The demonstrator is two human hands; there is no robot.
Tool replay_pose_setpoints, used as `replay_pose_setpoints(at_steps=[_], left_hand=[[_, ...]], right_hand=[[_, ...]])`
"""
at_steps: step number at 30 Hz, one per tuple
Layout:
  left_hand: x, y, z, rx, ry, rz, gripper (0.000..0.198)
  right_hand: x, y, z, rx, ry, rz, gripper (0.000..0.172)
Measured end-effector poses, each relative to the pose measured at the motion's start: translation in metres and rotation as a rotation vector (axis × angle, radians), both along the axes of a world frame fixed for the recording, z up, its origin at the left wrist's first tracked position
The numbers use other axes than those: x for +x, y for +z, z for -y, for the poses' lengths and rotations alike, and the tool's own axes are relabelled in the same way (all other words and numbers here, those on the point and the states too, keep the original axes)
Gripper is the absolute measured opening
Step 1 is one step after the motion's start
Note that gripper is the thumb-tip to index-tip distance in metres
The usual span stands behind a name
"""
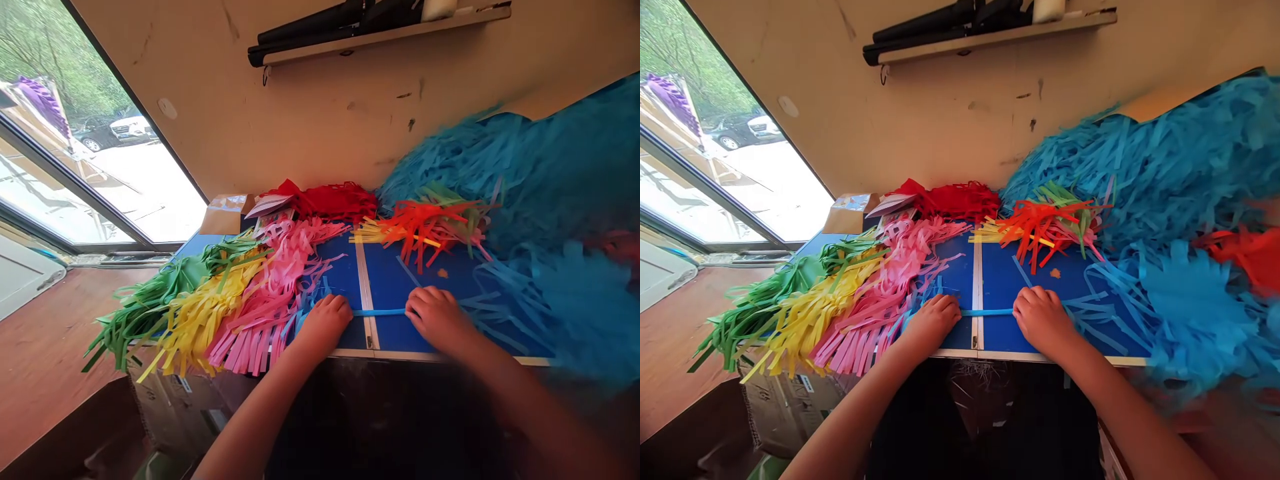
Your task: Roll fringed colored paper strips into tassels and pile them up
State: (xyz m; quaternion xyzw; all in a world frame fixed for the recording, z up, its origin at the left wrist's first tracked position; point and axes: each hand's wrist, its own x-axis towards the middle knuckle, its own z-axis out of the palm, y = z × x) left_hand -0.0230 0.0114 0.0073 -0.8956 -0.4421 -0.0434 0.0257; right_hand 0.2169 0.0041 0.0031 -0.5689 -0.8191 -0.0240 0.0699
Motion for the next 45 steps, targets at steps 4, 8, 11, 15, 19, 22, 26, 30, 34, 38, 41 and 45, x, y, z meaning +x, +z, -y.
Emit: replay_pose_setpoints(at_steps=[4,8,11,15,19,22,26,30,34,38,41,45], left_hand=[[-0.006,0.008,0.002,-0.049,0.075,0.039,0.02],[-0.005,0.016,-0.002,-0.034,0.1,-0.001,0.022],[-0.003,0.019,-0.004,-0.042,0.116,-0.025,0.023],[0.002,0.016,-0.002,-0.003,0.144,-0.056,0.024],[0.009,0.012,0.0,0.017,0.16,-0.07,0.023],[0.011,0.012,-0.001,0.025,0.165,-0.058,0.021],[0.012,0.013,0.0,0.091,0.146,-0.026,0.023],[0.025,0.009,0.009,0.216,-0.157,-0.021,0.038],[0.047,0.001,0.024,0.092,-0.304,-0.025,0.049],[0.06,-0.006,0.033,-0.053,-0.23,0.017,0.076],[0.061,-0.005,0.033,-0.1,-0.142,0.031,0.075],[0.059,-0.004,0.03,-0.134,-0.034,0.02,0.071]], right_hand=[[0.0,0.004,-0.003,-0.131,-0.067,-0.047,0.021],[0.0,0.01,-0.01,-0.281,-0.147,-0.054,0.024],[-0.003,0.015,-0.015,-0.323,-0.167,-0.026,0.028],[-0.009,0.021,-0.019,-0.378,-0.203,0.047,0.031],[-0.017,0.025,-0.02,-0.413,-0.228,0.127,0.03],[-0.024,0.027,-0.019,-0.393,-0.265,0.175,0.029],[-0.032,0.029,-0.016,-0.302,-0.314,0.214,0.034],[-0.036,0.028,-0.015,-0.265,-0.309,0.221,0.032],[-0.034,0.025,-0.02,-0.291,-0.322,0.206,0.031],[-0.03,0.022,-0.024,-0.331,-0.344,0.189,0.033],[-0.029,0.022,-0.025,-0.351,-0.336,0.182,0.034],[-0.029,0.024,-0.024,-0.363,-0.334,0.172,0.034]])
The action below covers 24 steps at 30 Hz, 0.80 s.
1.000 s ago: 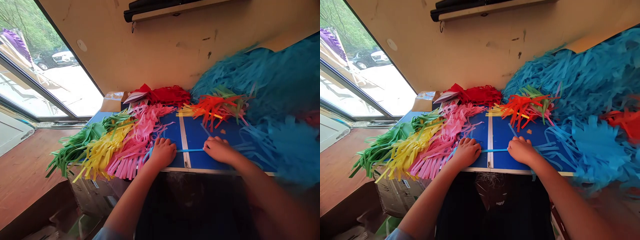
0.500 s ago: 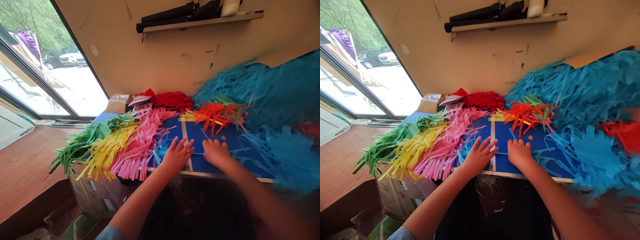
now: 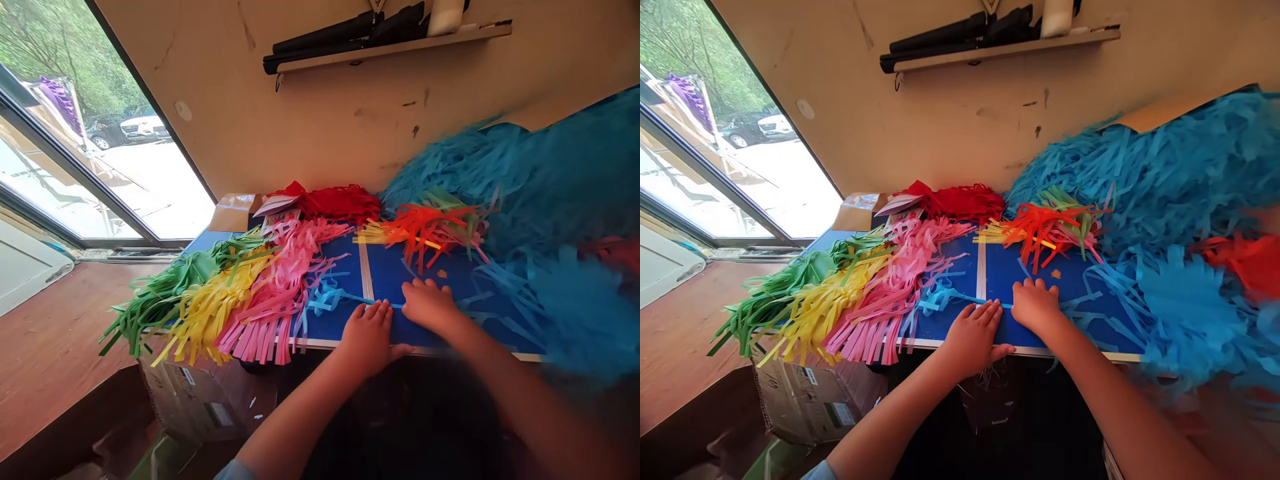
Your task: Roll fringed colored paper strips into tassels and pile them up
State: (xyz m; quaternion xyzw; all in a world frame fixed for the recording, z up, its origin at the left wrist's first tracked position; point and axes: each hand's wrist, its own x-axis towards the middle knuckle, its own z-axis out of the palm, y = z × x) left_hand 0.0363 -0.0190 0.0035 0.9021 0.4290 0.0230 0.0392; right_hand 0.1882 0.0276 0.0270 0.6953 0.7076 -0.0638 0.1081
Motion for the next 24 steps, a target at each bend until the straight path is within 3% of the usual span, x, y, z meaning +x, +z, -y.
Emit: replay_pose_setpoints(at_steps=[7,15,20,24], left_hand=[[-0.018,0.001,-0.006,0.06,0.161,-0.005,0.066],[-0.031,0.005,-0.013,0.072,0.235,-0.009,0.064],[-0.03,0.001,-0.013,0.078,0.231,0.015,0.063],[-0.032,-0.006,-0.009,0.173,0.233,0.108,0.05]], right_hand=[[0.001,0.002,0.001,-0.008,0.012,-0.031,0.034],[0.002,0.002,-0.002,0.022,0.036,-0.052,0.029],[-0.002,-0.001,0.007,0.21,0.08,-0.084,0.026],[-0.019,-0.015,0.016,0.397,0.267,-0.127,0.022]])
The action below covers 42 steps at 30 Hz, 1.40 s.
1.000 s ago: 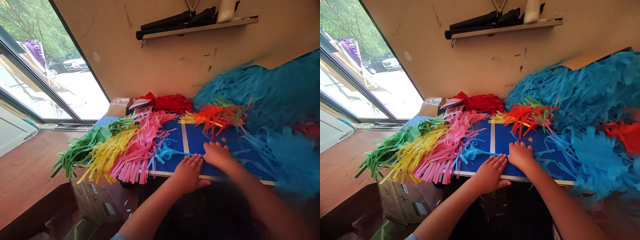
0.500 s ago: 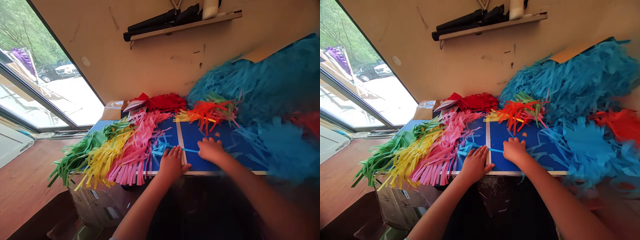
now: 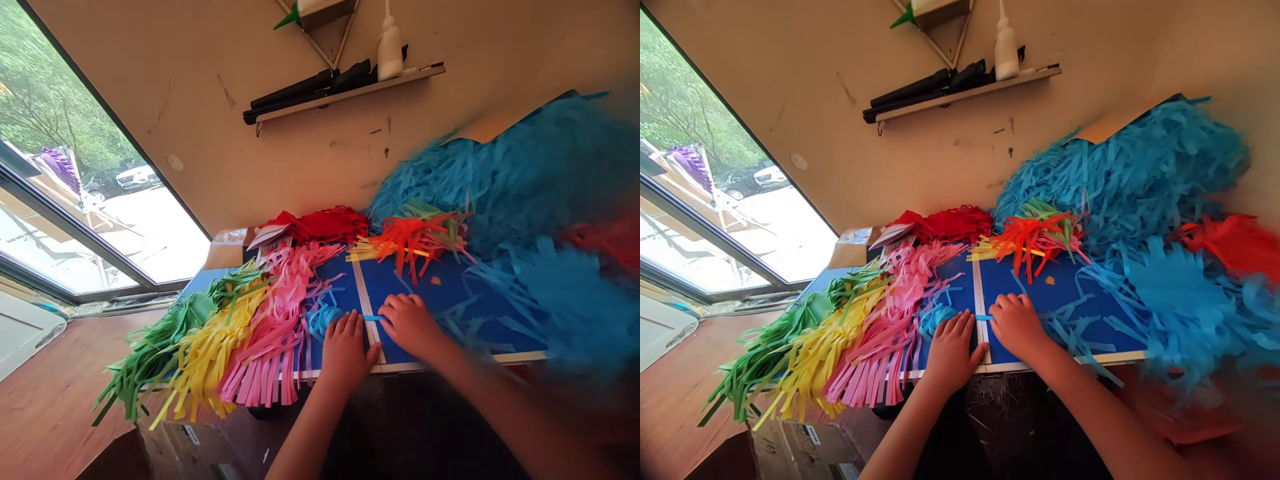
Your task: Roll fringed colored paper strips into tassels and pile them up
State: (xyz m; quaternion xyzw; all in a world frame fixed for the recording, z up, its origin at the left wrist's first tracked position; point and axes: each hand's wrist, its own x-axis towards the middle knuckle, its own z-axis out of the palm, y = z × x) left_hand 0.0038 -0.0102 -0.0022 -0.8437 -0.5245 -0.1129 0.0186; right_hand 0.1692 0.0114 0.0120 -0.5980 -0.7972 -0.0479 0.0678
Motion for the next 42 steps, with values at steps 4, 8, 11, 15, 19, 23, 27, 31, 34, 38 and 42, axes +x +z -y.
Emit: replay_pose_setpoints(at_steps=[4,8,11,15,19,23,27,31,34,38,42], left_hand=[[-0.003,-0.003,0.005,0.091,0.016,0.066,0.029],[-0.003,0.0,0.007,0.089,0.018,0.076,0.017],[-0.003,0.006,0.005,0.069,0.032,0.013,0.016],[-0.004,0.015,-0.006,0.044,-0.024,-0.161,0.018],[0.0,0.022,-0.02,0.039,-0.121,-0.204,0.012],[0.011,0.022,-0.026,0.06,-0.162,-0.198,0.012],[0.021,0.018,-0.028,0.087,-0.203,-0.164,0.014],[0.022,0.016,-0.027,0.114,-0.208,-0.122,0.012],[0.021,0.016,-0.025,0.129,-0.191,-0.092,0.01],[0.02,0.015,-0.023,0.146,-0.203,-0.057,0.011],[0.023,0.011,-0.02,0.152,-0.21,-0.021,0.01]], right_hand=[[-0.014,-0.016,-0.002,0.127,0.2,0.038,0.019],[-0.013,-0.023,-0.006,0.231,0.308,0.09,0.02],[-0.005,-0.022,-0.007,0.282,0.338,0.12,0.021],[0.013,-0.02,-0.008,0.299,0.373,0.154,0.03],[0.027,-0.018,-0.012,0.283,0.401,0.175,0.033],[0.028,-0.016,-0.013,0.263,0.421,0.177,0.03],[0.024,-0.012,-0.009,0.261,0.409,0.16,0.023],[0.025,-0.009,-0.006,0.276,0.392,0.114,0.022],[0.025,-0.006,-0.005,0.275,0.4,0.087,0.025],[0.022,-0.003,-0.002,0.273,0.403,0.068,0.025],[0.015,0.0,0.008,0.299,0.314,0.055,0.027]])
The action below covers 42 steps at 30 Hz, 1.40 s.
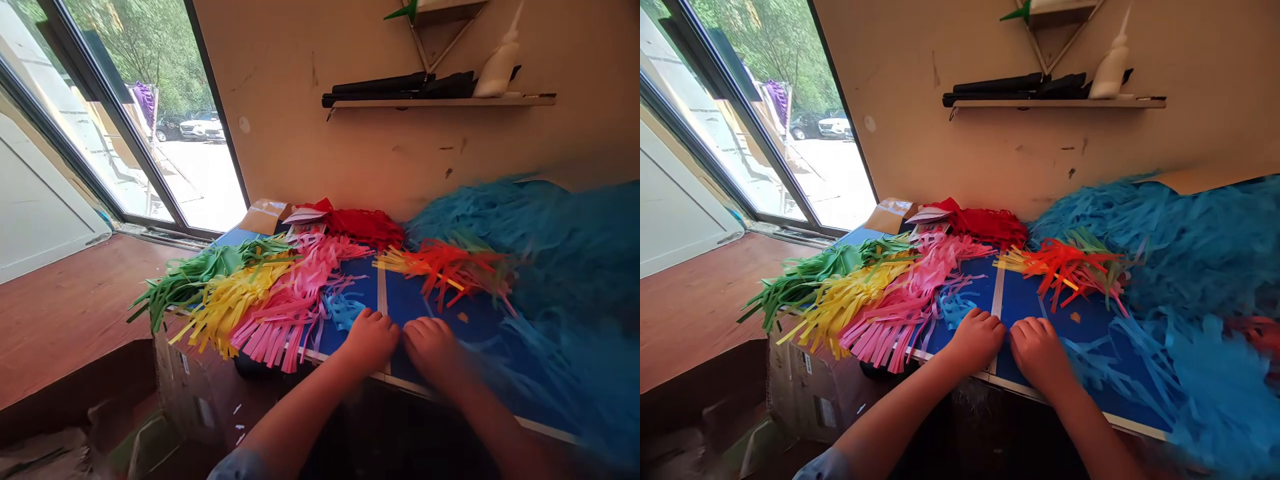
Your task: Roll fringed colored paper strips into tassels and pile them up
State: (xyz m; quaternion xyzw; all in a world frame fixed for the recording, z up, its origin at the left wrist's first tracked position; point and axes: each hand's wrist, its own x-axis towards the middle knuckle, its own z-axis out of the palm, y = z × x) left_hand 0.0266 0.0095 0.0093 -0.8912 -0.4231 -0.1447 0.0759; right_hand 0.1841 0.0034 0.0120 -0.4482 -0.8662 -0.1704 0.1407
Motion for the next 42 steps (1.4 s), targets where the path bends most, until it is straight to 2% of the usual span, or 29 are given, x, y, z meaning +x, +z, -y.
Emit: replay_pose_setpoints(at_steps=[4,7,11,13,16,20,23,25,27,31,34,38,42], left_hand=[[0.001,-0.002,0.01,-0.004,0.055,0.056,0.011],[0.0,0.0,0.021,0.025,0.075,0.195,0.013],[-0.004,0.006,0.037,0.124,0.047,0.612,0.018],[-0.006,0.009,0.042,0.128,0.016,0.7,0.019],[-0.009,0.013,0.046,0.103,-0.028,0.733,0.02],[-0.017,0.018,0.047,0.102,-0.131,0.692,0.019],[-0.022,0.022,0.048,0.133,-0.17,0.605,0.016],[-0.024,0.024,0.048,0.164,-0.166,0.532,0.016],[-0.024,0.025,0.049,0.188,-0.153,0.456,0.017],[-0.023,0.025,0.051,0.191,-0.097,0.357,0.018],[-0.019,0.022,0.054,0.205,-0.073,0.355,0.013],[-0.009,0.013,0.057,0.188,-0.024,0.374,0.012],[0.003,0.004,0.063,0.184,0.051,0.498,0.017]], right_hand=[[-0.012,0.005,0.024,-0.047,-0.138,-0.109,0.028],[-0.019,0.008,0.042,-0.175,-0.222,-0.47,0.028],[-0.023,0.011,0.052,-0.655,-0.266,-1.073,0.037],[-0.025,0.011,0.053,-0.865,-0.229,-1.27,0.039],[-0.028,0.012,0.054,-1.004,-0.149,-1.435,0.04],[-0.029,0.015,0.057,-1.012,-0.183,-1.465,0.041],[-0.026,0.017,0.061,-0.921,-0.208,-1.359,0.038],[-0.024,0.017,0.065,-0.761,-0.222,-1.2,0.033],[-0.022,0.015,0.067,-0.538,-0.194,-0.997,0.028],[-0.017,0.015,0.07,-0.025,-0.027,-0.603,0.025],[-0.014,0.019,0.072,0.262,0.081,-0.398,0.025],[-0.01,0.018,0.072,0.434,0.17,-0.226,0.027],[-0.006,0.003,0.073,0.495,0.118,-0.202,0.023]])
